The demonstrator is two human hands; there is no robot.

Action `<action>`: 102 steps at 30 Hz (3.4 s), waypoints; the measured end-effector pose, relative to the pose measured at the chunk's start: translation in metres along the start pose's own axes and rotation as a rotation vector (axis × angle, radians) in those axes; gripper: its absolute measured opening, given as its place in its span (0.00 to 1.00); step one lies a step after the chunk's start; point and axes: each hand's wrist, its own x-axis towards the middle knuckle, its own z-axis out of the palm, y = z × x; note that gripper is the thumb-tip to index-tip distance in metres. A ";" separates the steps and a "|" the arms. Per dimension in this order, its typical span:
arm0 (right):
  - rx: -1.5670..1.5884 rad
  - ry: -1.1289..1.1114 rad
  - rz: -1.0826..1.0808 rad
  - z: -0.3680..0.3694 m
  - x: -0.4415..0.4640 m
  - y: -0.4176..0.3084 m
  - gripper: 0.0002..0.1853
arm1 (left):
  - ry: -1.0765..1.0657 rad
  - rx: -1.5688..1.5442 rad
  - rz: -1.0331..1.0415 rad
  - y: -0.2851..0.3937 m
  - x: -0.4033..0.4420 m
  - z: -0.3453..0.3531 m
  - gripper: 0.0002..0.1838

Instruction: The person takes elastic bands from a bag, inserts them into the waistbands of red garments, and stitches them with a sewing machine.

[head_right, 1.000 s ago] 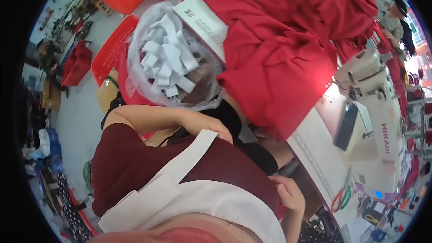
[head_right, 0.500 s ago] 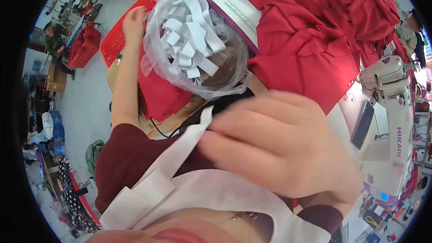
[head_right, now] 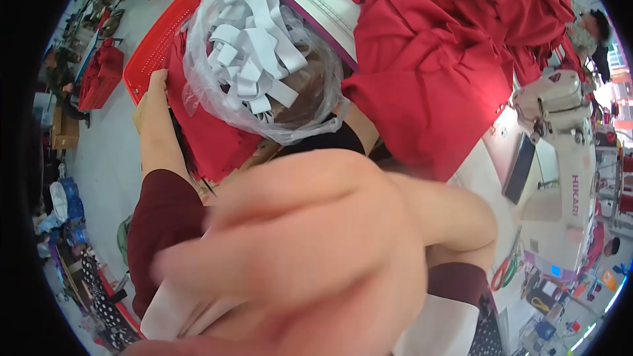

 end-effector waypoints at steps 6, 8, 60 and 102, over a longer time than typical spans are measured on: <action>0.464 0.150 0.079 0.022 -0.001 0.005 0.06 | -0.090 -0.077 -0.024 -0.034 0.055 0.027 0.41; 0.523 0.153 0.064 0.023 0.005 0.001 0.05 | -0.115 -0.240 -0.113 -0.019 0.025 0.011 0.36; -0.508 -0.027 0.861 0.032 -0.197 0.135 0.08 | -1.491 -1.301 0.912 0.237 -0.525 -0.169 0.14; 0.010 0.382 0.699 0.002 -0.126 0.099 0.24 | -0.966 -1.179 1.169 0.253 -0.554 -0.139 0.17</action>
